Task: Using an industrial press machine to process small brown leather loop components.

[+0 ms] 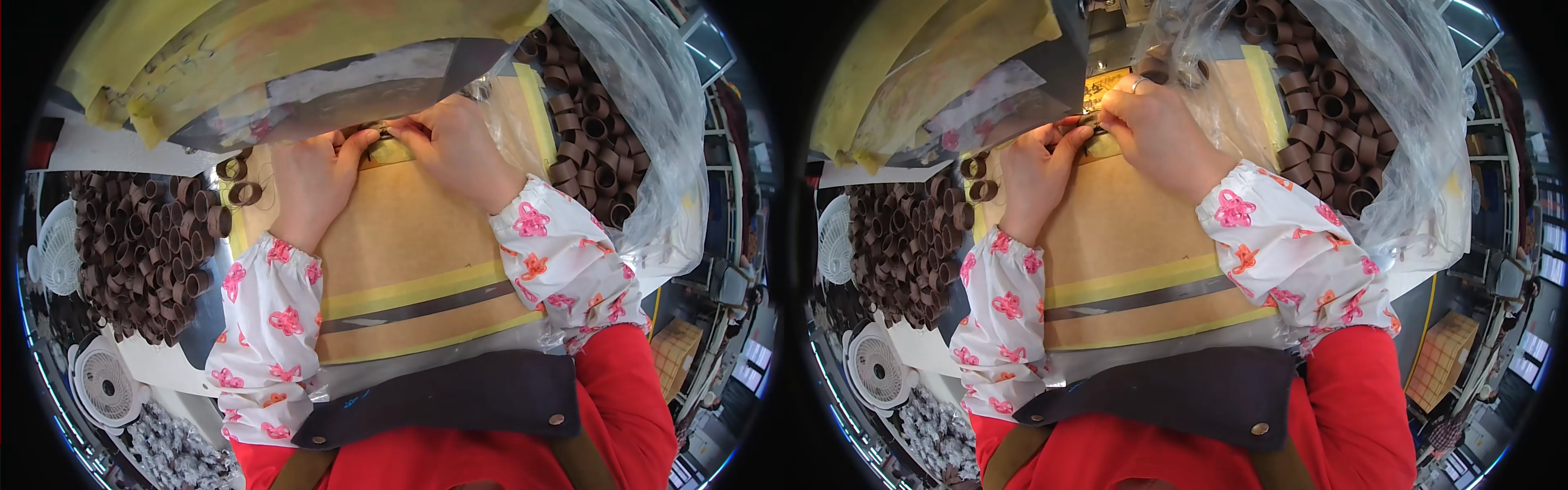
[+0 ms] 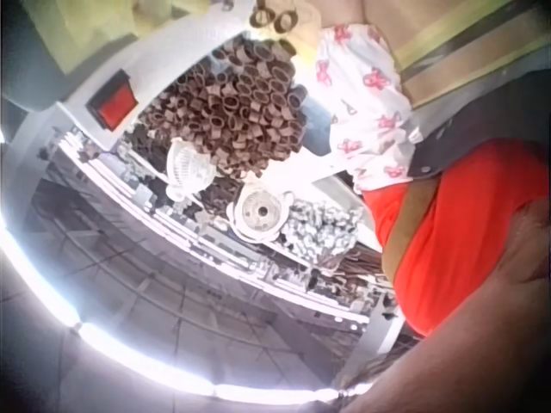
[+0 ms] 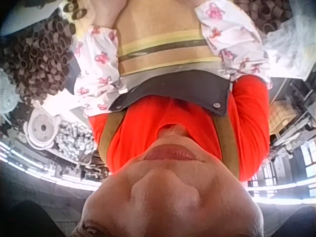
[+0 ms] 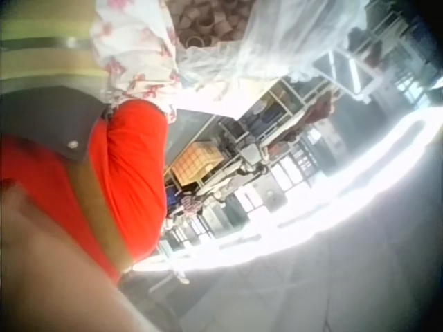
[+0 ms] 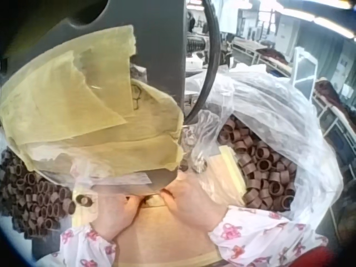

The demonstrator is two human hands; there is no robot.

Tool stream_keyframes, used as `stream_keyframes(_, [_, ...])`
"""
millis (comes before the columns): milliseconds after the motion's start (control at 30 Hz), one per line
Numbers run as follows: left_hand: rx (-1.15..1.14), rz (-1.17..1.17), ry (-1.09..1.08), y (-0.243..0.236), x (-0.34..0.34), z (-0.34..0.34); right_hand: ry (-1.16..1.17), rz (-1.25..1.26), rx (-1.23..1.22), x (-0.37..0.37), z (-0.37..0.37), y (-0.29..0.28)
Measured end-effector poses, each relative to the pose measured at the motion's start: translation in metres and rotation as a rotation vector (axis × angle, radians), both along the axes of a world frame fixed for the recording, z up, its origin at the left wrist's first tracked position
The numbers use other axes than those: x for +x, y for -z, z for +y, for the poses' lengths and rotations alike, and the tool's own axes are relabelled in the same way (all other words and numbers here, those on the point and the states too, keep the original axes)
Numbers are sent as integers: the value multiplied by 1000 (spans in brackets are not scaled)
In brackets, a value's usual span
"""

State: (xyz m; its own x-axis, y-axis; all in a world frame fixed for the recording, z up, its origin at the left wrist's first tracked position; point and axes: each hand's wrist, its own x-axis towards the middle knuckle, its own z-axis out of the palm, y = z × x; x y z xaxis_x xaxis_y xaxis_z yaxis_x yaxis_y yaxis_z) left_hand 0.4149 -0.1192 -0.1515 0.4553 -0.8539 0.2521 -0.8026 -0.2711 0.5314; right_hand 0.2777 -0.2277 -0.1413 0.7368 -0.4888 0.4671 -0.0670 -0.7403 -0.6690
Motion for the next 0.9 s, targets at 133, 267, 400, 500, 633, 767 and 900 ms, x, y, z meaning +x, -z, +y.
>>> stream_keyframes(133, [16,37,-5,-1,1,-1,-1,8,-34,0,0,0])
stream_keyframes(267, [59,53,-11,-3,-1,-1,30,36,-55,0,1,-2])
stream_keyframes(400, [43,2,3,-3,2,0,80,134,-132,-1,2,-8])
stream_keyframes(500, [-9,15,21,-2,1,-1,105,145,-186,0,0,-6])
stream_keyframes(633, [34,185,-17,-4,3,1,138,176,-256,7,4,-6])
stream_keyframes(767, [-47,91,36,-7,-1,-2,138,168,-213,3,2,-5])
stream_keyframes(900, [-34,188,13,-6,1,3,132,165,-249,5,4,-2])
